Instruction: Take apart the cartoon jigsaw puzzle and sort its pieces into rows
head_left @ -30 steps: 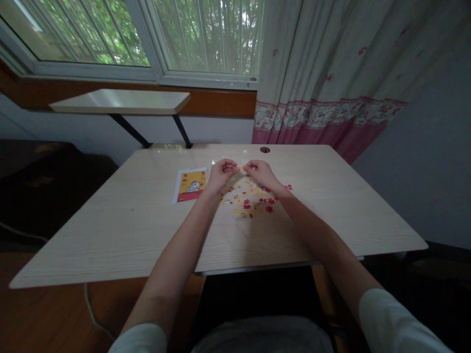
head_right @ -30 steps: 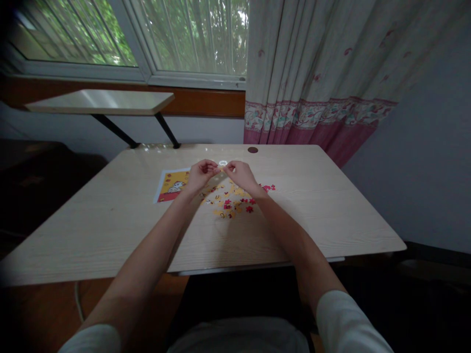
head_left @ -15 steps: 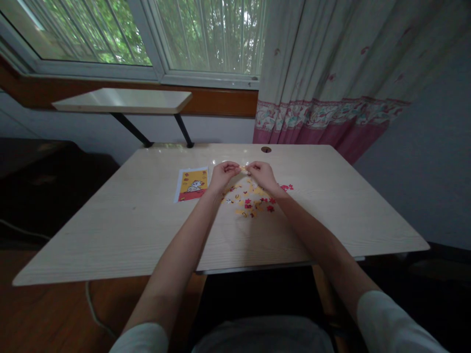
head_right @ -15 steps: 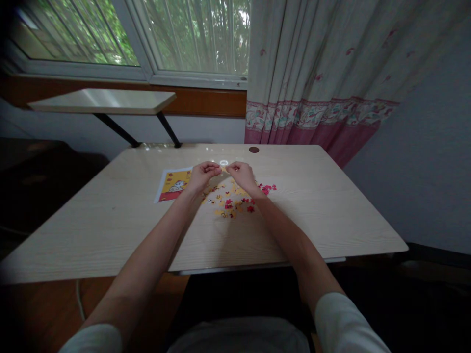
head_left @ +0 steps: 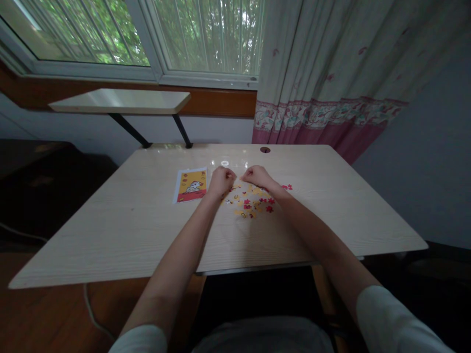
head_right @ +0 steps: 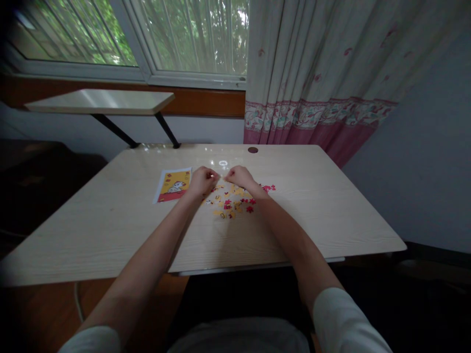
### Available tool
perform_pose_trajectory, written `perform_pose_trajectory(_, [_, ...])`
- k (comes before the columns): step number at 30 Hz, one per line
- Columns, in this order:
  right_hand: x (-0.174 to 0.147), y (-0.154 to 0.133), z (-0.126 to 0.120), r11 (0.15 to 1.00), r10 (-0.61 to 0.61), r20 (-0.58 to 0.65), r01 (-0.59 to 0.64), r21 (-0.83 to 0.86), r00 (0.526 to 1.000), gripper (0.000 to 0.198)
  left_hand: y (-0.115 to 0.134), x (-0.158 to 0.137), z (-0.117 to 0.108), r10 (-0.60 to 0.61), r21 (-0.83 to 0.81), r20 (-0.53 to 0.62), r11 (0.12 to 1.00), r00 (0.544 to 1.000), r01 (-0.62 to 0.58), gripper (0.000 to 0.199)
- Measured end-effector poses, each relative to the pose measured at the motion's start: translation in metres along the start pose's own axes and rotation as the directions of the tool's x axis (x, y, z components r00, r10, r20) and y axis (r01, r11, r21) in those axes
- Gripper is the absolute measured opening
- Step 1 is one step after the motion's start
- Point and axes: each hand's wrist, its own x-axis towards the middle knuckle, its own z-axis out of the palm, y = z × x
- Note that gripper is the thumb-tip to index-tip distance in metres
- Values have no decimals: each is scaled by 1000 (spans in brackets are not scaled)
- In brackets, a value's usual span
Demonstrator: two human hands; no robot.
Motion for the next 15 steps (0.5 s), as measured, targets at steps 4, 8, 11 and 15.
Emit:
perform_pose_trajectory(4, [2,1,3,996,-9,-51,4,-93,999,15,-4,-2,-1,107,218,70,969,992,-120,15])
perform_pose_trajectory(8, [-5,13,-14,997,-31,-96,23,-80,995,19,-2,-3,-3,155,355,92,918,984,-178,17])
perform_pose_trajectory(11, [-16,29,-33,991,-115,-13,114,-73,993,20,10,-7,2,258,374,193,873,947,-314,23])
perform_pose_trajectory(15, [-34,46,-43,949,-297,100,305,-78,950,29,29,-17,16,409,275,416,795,812,-541,30])
